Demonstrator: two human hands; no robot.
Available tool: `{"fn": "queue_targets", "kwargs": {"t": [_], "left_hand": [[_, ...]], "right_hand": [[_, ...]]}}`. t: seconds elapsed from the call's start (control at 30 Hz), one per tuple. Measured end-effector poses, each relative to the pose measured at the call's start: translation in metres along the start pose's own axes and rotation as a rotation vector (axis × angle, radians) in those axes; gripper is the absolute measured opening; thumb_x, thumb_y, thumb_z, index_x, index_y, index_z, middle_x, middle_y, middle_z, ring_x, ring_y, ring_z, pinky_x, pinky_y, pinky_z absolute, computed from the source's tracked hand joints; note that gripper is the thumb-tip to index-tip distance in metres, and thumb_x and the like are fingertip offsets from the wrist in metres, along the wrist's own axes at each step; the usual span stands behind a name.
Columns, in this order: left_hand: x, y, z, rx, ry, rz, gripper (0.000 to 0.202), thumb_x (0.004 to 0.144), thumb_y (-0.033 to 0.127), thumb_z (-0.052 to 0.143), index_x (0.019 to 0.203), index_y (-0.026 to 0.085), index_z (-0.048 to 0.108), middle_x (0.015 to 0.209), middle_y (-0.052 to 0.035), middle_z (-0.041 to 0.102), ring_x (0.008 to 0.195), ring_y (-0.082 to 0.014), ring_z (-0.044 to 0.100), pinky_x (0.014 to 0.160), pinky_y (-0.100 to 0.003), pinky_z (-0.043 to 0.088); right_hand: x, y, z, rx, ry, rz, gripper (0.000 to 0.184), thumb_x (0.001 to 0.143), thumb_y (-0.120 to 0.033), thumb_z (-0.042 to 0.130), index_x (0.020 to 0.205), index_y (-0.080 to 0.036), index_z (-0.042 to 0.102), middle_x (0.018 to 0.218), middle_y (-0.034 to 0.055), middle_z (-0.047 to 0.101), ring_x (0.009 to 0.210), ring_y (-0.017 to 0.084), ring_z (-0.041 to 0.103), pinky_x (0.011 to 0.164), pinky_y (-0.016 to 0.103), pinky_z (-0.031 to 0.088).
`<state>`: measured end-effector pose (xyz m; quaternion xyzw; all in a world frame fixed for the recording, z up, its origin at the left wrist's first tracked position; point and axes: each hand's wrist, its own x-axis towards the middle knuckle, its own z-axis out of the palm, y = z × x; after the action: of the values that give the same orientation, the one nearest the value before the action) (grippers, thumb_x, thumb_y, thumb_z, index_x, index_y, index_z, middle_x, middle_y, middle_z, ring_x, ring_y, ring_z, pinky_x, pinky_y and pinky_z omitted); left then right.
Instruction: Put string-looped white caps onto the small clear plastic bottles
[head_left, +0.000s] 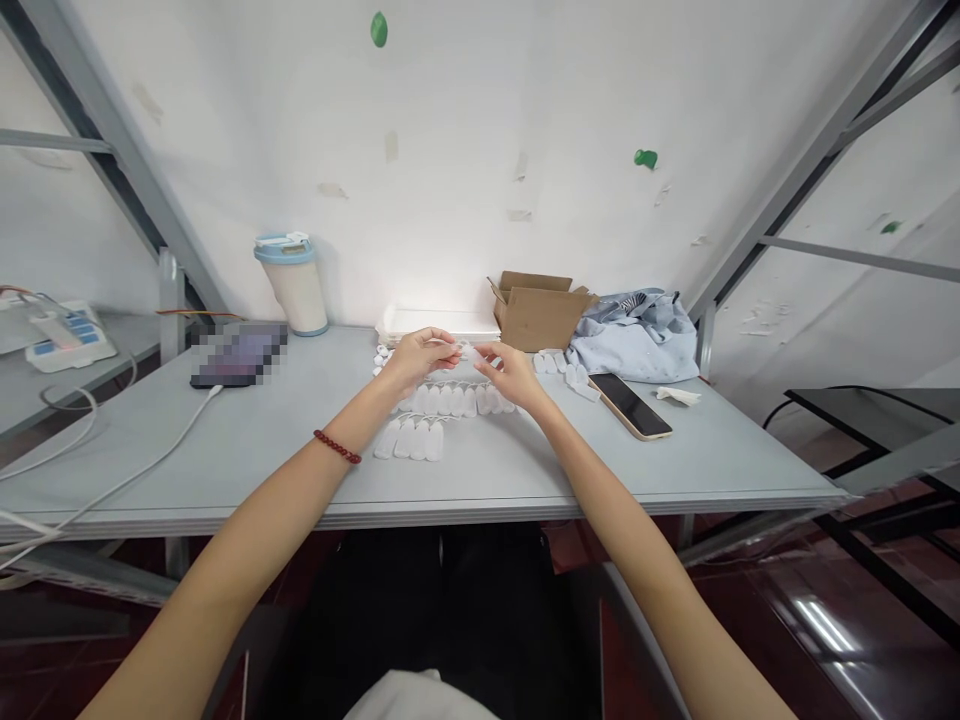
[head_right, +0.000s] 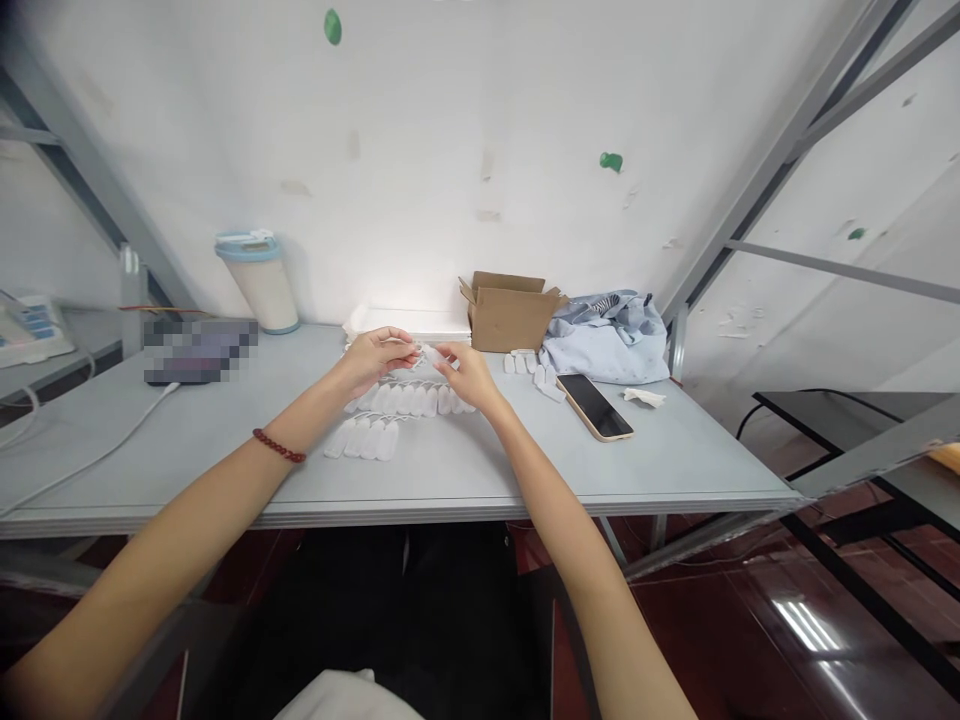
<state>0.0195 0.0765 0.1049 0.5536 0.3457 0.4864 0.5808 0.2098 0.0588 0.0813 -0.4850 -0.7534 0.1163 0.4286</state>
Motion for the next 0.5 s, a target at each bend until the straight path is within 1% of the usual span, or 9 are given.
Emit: {"fn": "queue_targets", "kwargs": {"t": [0.07, 0.17, 0.33, 0.5], "left_hand": [[0.0, -0.001, 0.001, -0.043, -0.016, -0.002, 0.02, 0.067, 0.016, 0.076, 0.08, 0.012, 0.063, 0.073, -0.005, 0.07, 0.067, -0.012, 0.065, 0.074, -0.027, 0.052], [0.001, -0.001, 0.001, -0.088, 0.003, -0.013, 0.014, 0.069, 0.014, 0.075, 0.08, 0.011, 0.066, 0.073, -0.0047, 0.069, 0.068, -0.0112, 0.065, 0.077, -0.027, 0.053], [0.001, 0.0, 0.001, -0.107, 0.028, -0.046, 0.01, 0.071, 0.011, 0.074, 0.08, 0.01, 0.068, 0.071, -0.0041, 0.069, 0.064, -0.01, 0.064, 0.075, -0.026, 0.053], [0.001, -0.003, 0.001, -0.113, -0.02, -0.102, 0.008, 0.073, 0.013, 0.072, 0.079, 0.011, 0.069, 0.074, -0.0047, 0.07, 0.066, -0.01, 0.064, 0.075, -0.025, 0.053]], "right_hand": [[-0.001, -0.006, 0.0, 0.064, -0.01, 0.01, 0.024, 0.081, -0.023, 0.059, 0.101, -0.017, 0.068, 0.102, 0.0076, 0.071, 0.084, 0.018, 0.061, 0.067, 0.028, 0.046], [-0.002, -0.011, 0.0, 0.129, -0.027, 0.021, 0.023, 0.078, -0.022, 0.06, 0.099, -0.016, 0.069, 0.1, 0.007, 0.071, 0.082, 0.017, 0.061, 0.066, 0.027, 0.046], [-0.002, -0.013, -0.001, 0.204, -0.048, 0.037, 0.021, 0.077, -0.023, 0.06, 0.095, -0.016, 0.07, 0.096, 0.0061, 0.071, 0.081, 0.016, 0.06, 0.067, 0.027, 0.045], [-0.002, -0.014, -0.002, 0.26, -0.048, 0.07, 0.021, 0.076, -0.024, 0.061, 0.094, -0.016, 0.07, 0.095, 0.0063, 0.07, 0.082, 0.017, 0.06, 0.069, 0.028, 0.045]]}}
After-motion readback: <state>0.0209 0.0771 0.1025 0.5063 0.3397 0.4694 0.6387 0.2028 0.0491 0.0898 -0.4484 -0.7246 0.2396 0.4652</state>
